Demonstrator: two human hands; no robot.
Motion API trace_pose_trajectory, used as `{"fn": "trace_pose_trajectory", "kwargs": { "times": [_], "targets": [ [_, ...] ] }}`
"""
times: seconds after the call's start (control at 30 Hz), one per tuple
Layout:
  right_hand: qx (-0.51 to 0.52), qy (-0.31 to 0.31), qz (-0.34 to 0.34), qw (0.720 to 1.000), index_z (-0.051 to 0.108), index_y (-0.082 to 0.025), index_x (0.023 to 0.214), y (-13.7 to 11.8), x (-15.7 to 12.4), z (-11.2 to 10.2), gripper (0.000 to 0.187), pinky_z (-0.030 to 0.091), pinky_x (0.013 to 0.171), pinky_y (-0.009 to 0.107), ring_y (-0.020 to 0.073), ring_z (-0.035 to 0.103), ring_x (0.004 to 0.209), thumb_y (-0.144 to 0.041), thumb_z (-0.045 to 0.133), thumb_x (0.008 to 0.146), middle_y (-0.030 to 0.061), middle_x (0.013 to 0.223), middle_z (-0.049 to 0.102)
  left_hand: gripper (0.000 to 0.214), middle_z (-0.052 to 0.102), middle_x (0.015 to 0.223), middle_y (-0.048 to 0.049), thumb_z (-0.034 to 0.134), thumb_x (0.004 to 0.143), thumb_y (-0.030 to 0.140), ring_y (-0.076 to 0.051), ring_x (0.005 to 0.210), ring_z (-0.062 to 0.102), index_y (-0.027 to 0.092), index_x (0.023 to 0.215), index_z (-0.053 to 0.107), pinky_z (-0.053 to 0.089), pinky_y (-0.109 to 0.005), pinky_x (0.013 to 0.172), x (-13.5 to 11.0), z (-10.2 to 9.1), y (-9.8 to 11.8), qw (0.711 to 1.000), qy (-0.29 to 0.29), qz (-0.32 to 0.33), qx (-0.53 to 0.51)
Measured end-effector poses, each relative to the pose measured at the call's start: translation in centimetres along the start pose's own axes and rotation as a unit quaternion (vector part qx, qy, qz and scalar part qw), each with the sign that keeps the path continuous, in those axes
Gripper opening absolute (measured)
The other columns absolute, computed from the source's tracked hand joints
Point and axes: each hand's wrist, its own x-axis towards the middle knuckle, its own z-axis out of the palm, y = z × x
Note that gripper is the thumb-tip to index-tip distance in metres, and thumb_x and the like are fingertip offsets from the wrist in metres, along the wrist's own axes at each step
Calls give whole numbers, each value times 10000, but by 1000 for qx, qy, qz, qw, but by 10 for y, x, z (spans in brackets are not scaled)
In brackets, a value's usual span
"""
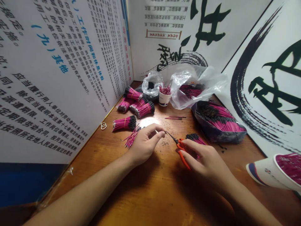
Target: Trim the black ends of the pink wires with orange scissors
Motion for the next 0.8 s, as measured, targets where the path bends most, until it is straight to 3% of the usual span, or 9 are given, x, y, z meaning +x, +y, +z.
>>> {"fn": "trace_pose_trajectory", "kwargs": {
  "times": [0.8],
  "targets": [
    [12, -15, 7, 1000, 586, -211, 810, -4, 1, 3, 207, 330, 534, 237, 122, 487, 543, -351, 495, 932, -27, 613, 573, 124, 640, 806, -29, 568, 897, 248, -141, 791, 590, 143, 867, 626, 475, -251, 757, 0, 1, 3, 1000, -3, 3, 3]
  ]
}}
